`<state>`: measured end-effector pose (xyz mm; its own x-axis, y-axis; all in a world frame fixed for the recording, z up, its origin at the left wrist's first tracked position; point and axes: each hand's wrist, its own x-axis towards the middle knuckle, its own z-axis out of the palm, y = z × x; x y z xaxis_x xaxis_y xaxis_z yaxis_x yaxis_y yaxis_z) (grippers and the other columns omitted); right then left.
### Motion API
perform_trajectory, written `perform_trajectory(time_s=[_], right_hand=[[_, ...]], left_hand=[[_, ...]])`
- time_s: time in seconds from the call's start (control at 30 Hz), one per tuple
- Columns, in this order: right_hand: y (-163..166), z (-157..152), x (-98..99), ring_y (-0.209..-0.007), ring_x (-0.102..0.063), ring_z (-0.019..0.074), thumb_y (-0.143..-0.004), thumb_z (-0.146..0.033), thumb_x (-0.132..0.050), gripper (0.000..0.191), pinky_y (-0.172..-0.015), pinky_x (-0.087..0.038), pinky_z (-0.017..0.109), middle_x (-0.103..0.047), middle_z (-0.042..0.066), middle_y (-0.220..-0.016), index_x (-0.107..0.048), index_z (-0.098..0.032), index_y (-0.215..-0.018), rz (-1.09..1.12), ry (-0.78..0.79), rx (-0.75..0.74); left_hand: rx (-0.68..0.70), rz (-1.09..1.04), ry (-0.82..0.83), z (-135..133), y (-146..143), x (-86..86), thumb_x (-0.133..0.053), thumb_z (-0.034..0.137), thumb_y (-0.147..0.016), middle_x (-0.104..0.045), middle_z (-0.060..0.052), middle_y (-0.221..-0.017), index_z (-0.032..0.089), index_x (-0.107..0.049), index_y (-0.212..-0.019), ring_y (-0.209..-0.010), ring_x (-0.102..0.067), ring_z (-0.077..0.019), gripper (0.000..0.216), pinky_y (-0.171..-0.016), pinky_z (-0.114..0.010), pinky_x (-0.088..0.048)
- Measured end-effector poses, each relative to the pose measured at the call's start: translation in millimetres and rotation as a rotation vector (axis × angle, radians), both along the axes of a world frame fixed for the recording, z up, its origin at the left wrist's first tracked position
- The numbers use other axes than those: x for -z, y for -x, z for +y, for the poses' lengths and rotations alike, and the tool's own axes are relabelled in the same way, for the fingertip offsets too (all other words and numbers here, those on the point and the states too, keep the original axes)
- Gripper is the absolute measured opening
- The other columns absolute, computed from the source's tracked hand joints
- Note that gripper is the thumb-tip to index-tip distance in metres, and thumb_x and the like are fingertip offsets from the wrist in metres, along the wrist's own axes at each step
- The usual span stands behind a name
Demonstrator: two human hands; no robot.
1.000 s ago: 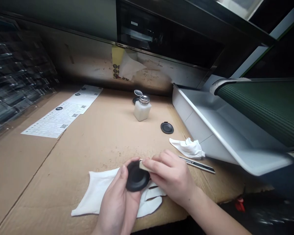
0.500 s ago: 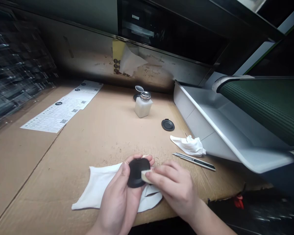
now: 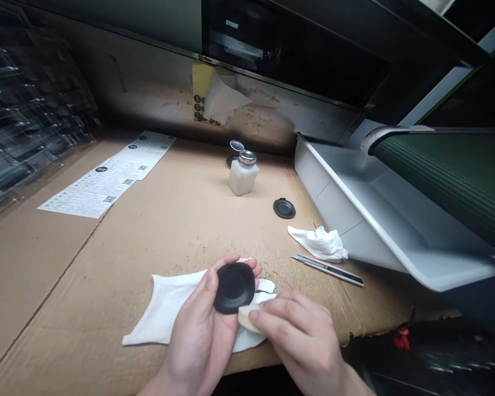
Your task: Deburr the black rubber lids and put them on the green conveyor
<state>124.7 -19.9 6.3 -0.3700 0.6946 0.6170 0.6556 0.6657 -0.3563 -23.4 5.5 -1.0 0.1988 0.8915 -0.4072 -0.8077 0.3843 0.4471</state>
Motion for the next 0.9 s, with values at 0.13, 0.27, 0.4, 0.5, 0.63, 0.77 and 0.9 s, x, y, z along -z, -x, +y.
perform_trajectory(time_s=[0.13,0.27,0.4,0.5,0.63,0.77,0.9], right_hand=[[-9.6,7.9,0.0,-0.075,-0.057,0.0133,-0.082,-0.007,-0.054,0.021,-0.070,-0.047,0.030,-0.067,0.002,-0.083,-0.064,-0.019,-0.097,-0.015,0.041,0.017],[7.6,6.7,4.5,-0.072,-0.056,0.0132,-0.083,-0.010,-0.055,0.018,-0.062,-0.045,0.027,-0.068,0.002,-0.082,-0.064,-0.019,-0.095,0.002,0.021,0.002],[30.2,4.3,4.8,-0.071,-0.056,0.0140,-0.081,-0.011,-0.056,0.017,-0.063,-0.044,0.028,-0.067,0.002,-0.077,-0.064,-0.018,-0.094,-0.005,-0.027,-0.011],[23.1,6.4,1.8,-0.070,-0.055,0.0127,-0.083,-0.013,-0.055,0.015,-0.062,-0.043,0.027,-0.067,0.001,-0.077,-0.064,-0.019,-0.093,-0.043,0.002,-0.017],[2.4,6.0,-1.7,-0.072,-0.055,0.0119,-0.084,-0.010,-0.053,0.017,-0.062,-0.043,0.025,-0.067,0.002,-0.082,-0.063,-0.019,-0.095,-0.075,0.054,0.004],[13.8,7.9,-4.5,-0.070,-0.055,0.0120,-0.085,-0.014,-0.053,0.016,-0.062,-0.043,0.026,-0.066,0.000,-0.076,-0.064,-0.021,-0.094,-0.090,0.044,-0.021],[37.8,24.5,-6.8,-0.067,-0.053,0.0118,-0.086,-0.017,-0.050,0.017,-0.063,-0.042,0.026,-0.064,0.000,-0.071,-0.064,-0.022,-0.094,-0.058,0.010,0.027]], left_hand=[[0.017,-0.026,0.035,0.1,0.9,-1.0,-0.049,0.033,-0.085,-0.066,-0.016,-0.108,0.013,-0.056,-0.111,-0.114,-0.052,-0.0264,0.034,-0.101,-0.040,-0.035],[0.034,-0.029,0.066,-0.6,1.1,-3.0,-0.050,0.035,-0.084,-0.066,-0.013,-0.105,0.015,-0.054,-0.115,-0.110,-0.054,-0.0259,0.037,-0.098,-0.040,-0.037],[0.040,-0.006,0.067,-1.7,1.8,-1.7,-0.050,0.036,-0.084,-0.065,-0.013,-0.107,0.015,-0.056,-0.112,-0.109,-0.055,-0.0255,0.035,-0.098,-0.038,-0.038],[0.043,-0.020,0.037,-1.5,1.5,1.6,-0.049,0.035,-0.085,-0.065,-0.013,-0.107,0.015,-0.059,-0.106,-0.111,-0.053,-0.0255,0.031,-0.098,-0.038,-0.037],[0.025,-0.044,-0.021,-1.0,0.4,4.2,-0.047,0.035,-0.086,-0.064,-0.011,-0.104,0.014,-0.061,-0.099,-0.114,-0.050,-0.0256,0.028,-0.101,-0.039,-0.033],[0.037,-0.036,0.006,-1.4,0.3,1.9,-0.046,0.037,-0.086,-0.065,-0.011,-0.103,0.014,-0.062,-0.098,-0.108,-0.054,-0.0251,0.031,-0.100,-0.039,-0.034],[0.040,-0.067,-0.014,-0.2,-0.6,-1.9,-0.039,0.044,-0.087,-0.066,-0.010,-0.098,0.014,-0.064,-0.094,-0.108,-0.054,-0.0247,0.040,-0.099,-0.037,-0.035]])
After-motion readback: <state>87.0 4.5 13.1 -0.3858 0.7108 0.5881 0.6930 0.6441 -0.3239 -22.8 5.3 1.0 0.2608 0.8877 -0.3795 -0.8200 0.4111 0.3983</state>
